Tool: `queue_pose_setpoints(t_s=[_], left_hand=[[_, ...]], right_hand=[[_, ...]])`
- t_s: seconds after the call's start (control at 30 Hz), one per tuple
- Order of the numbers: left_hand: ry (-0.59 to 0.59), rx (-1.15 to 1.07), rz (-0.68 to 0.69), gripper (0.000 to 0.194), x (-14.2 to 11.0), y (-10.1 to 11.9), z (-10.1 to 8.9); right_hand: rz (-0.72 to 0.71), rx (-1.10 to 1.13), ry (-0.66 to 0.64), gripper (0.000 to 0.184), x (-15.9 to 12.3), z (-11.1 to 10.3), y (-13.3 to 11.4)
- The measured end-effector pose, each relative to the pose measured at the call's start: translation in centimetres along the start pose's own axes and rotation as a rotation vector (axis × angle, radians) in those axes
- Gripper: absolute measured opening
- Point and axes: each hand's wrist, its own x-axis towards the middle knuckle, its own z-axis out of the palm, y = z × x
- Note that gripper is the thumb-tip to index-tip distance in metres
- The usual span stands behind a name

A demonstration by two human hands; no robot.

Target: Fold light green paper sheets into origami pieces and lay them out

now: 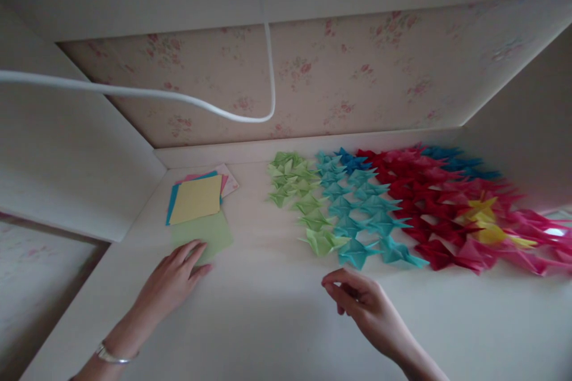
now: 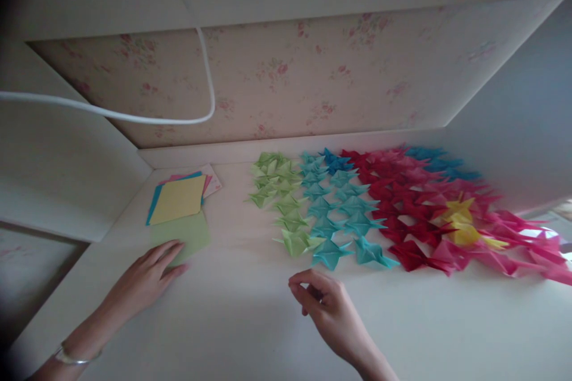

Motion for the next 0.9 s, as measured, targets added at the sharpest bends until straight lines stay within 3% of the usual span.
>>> queue_pose_setpoints(t_s=[0.2,0.4,0.67,0.9], left_hand=[[-0.022,0.022,0.035,0.038,0.2,1.3,-1.1],[-0.009,0.006,0.050,0.039,-0.4,2.1,-1.0],[0.023,-0.122,0.027,0.033,0.8,-0.8,0.9],[0.119,-0.228,0.034,0.041,1.5,-4.4,3.4]], right_hand=[[-0.014,-0.010,-0.003,0.031,0.4,0.2,-0.3],[-0.028,-0.024,-0.032,0.029,0.6,0.7,-0.9],[-0.060,-0.033,-0.039,0.028,0.8,0.5,-1.2],[-0.060,0.027,-0.032,0.024,0.8,0.7,-1.7]])
